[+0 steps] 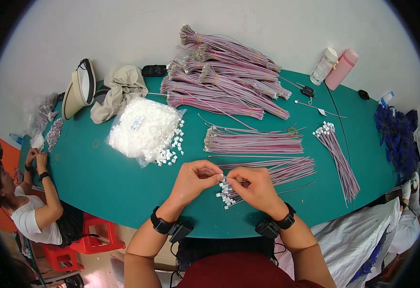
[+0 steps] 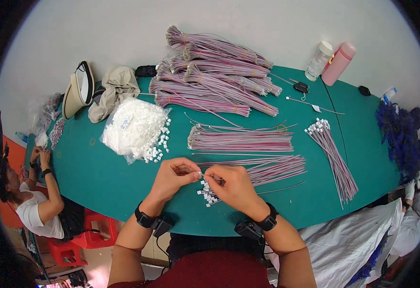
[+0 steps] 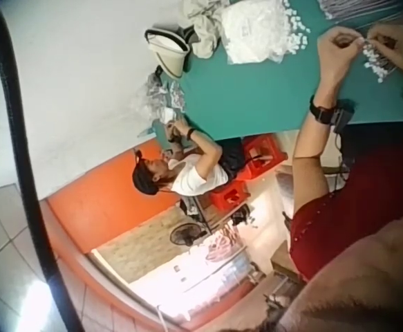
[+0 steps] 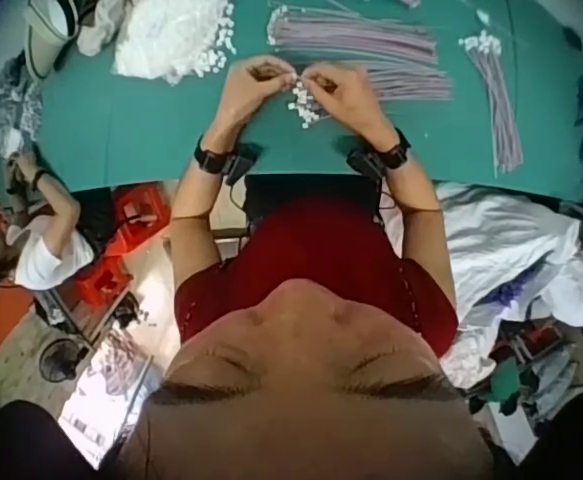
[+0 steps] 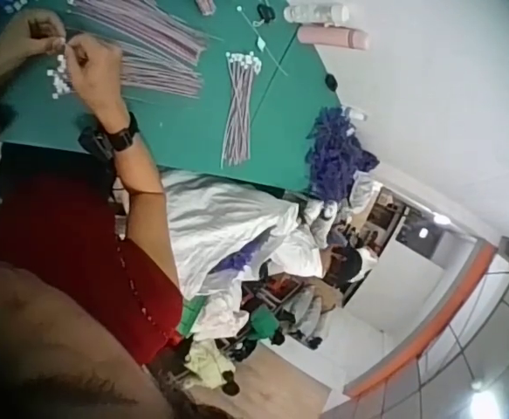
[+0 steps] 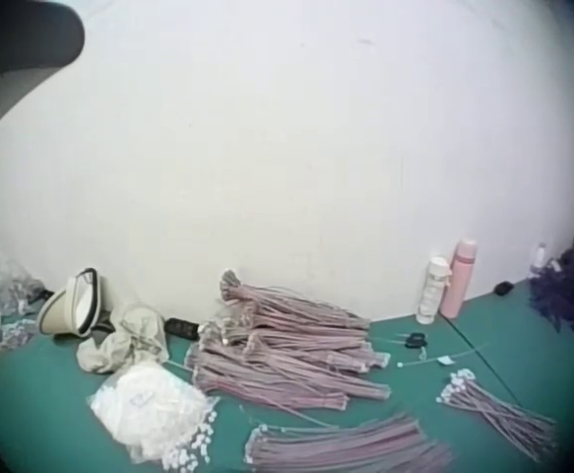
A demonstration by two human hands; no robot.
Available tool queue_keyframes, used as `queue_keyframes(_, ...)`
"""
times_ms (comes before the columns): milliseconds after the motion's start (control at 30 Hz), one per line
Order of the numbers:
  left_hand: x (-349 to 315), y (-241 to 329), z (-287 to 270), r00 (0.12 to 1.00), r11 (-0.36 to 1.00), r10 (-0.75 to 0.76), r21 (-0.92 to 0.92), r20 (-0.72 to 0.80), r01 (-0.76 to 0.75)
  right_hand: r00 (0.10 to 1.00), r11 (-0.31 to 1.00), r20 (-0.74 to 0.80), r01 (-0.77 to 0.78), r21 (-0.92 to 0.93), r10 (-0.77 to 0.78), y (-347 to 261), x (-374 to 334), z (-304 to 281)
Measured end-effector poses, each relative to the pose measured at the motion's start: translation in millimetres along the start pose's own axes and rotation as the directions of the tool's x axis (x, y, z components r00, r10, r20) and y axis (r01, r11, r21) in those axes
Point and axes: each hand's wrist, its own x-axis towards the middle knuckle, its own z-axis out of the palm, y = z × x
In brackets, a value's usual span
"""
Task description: Manually attaching small plastic clips to bundles of striped cables at a workbench.
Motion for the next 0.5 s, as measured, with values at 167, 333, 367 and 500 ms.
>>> queue_keyframes(167,0.8,-2.1,-0.4,0.999,1.000,0.026,-0.004,0.039,-0.026,0.999,0.999,-0.025,0.040,0.018,-0.040,3.5,-1.2,0.8)
queue_keyframes(333,1.4,0.7,0.6,0.997,0.996,-0.016,-0.084,0.076,0.023,0.998,0.998,-0.027,0.065,0.005,-0.065,5.9,-0.6,0.3)
queue_keyframes(367,1.3,0.5,0.8,0.997,0.996,-0.012,-0.090,0.076,0.019,0.997,0.998,-0.033,0.069,0.006,-0.069,6.0,-0.9,0.6)
queue_keyframes(500,1.2,1.1,1.5,0.997,0.995,-0.006,-0.099,0.077,0.014,0.997,0.998,-0.040,0.064,0.004,-0.063,3.1,-1.2,0.2)
